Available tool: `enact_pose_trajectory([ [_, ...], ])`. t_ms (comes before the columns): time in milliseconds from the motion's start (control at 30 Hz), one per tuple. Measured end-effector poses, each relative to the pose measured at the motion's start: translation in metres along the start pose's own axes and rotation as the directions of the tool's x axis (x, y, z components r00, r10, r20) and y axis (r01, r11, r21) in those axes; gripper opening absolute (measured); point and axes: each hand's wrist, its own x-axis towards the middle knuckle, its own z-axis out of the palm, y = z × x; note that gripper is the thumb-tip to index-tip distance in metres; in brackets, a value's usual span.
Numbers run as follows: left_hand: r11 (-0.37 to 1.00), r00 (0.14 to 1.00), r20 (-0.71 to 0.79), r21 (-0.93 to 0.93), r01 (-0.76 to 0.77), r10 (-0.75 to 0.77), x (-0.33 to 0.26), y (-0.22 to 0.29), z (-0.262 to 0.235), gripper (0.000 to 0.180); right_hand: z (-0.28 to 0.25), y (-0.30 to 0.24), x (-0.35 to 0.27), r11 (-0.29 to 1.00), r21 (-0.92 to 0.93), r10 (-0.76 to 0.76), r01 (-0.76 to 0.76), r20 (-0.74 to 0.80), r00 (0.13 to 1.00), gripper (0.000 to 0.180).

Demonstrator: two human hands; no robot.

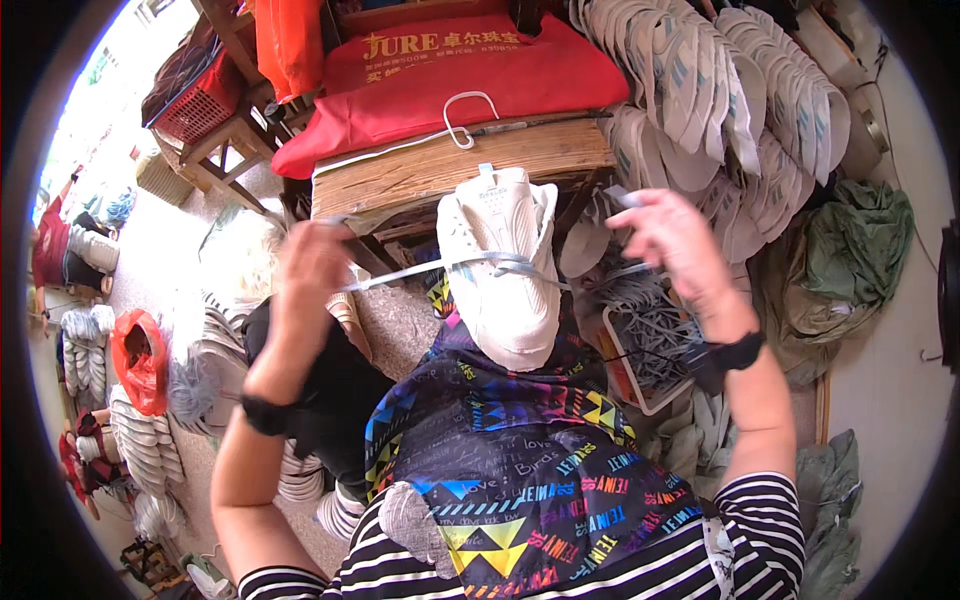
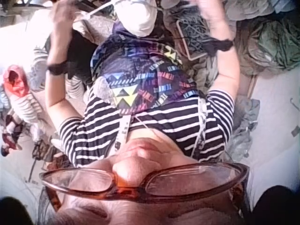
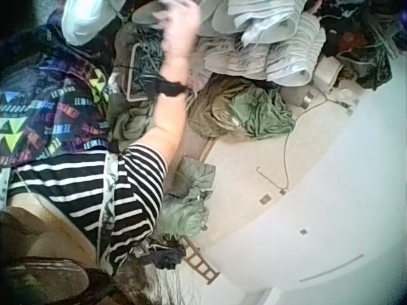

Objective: Lacing a white sneaker in a shoe workshop.

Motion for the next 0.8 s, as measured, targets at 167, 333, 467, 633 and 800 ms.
enact_pose_trajectory([
  [167,0.563,0.904,0.294,-0.709,0.425,-0.311,-0.013,0.026,0.092,0.023,0.06,0.041,-0.001,0.989,-0.084,-0.096,0.12,0.248,0.964,0.012],
  [333,0.508,0.885,0.347,-0.726,0.463,-0.311,-0.028,0.045,0.114,0.019,0.063,0.048,-0.005,0.976,-0.185,-0.074,0.115,0.216,0.974,0.01],
  [467,0.621,0.855,0.401,-0.589,0.516,-0.33,-0.023,0.055,0.107,0.021,0.063,0.054,-0.003,0.947,-0.281,-0.101,0.154,0.194,0.976,0.01],
  [633,0.718,0.898,0.304,-0.542,0.437,-0.317,-0.025,0.048,0.112,0.025,0.067,0.05,0.0,0.908,-0.34,-0.205,0.246,0.153,0.967,0.012],
  [800,0.686,0.829,0.42,-0.477,0.549,-0.37,-0.024,0.053,0.102,0.022,0.079,0.034,-0.003,0.741,-0.578,-0.324,0.341,0.136,0.936,0.014],
])
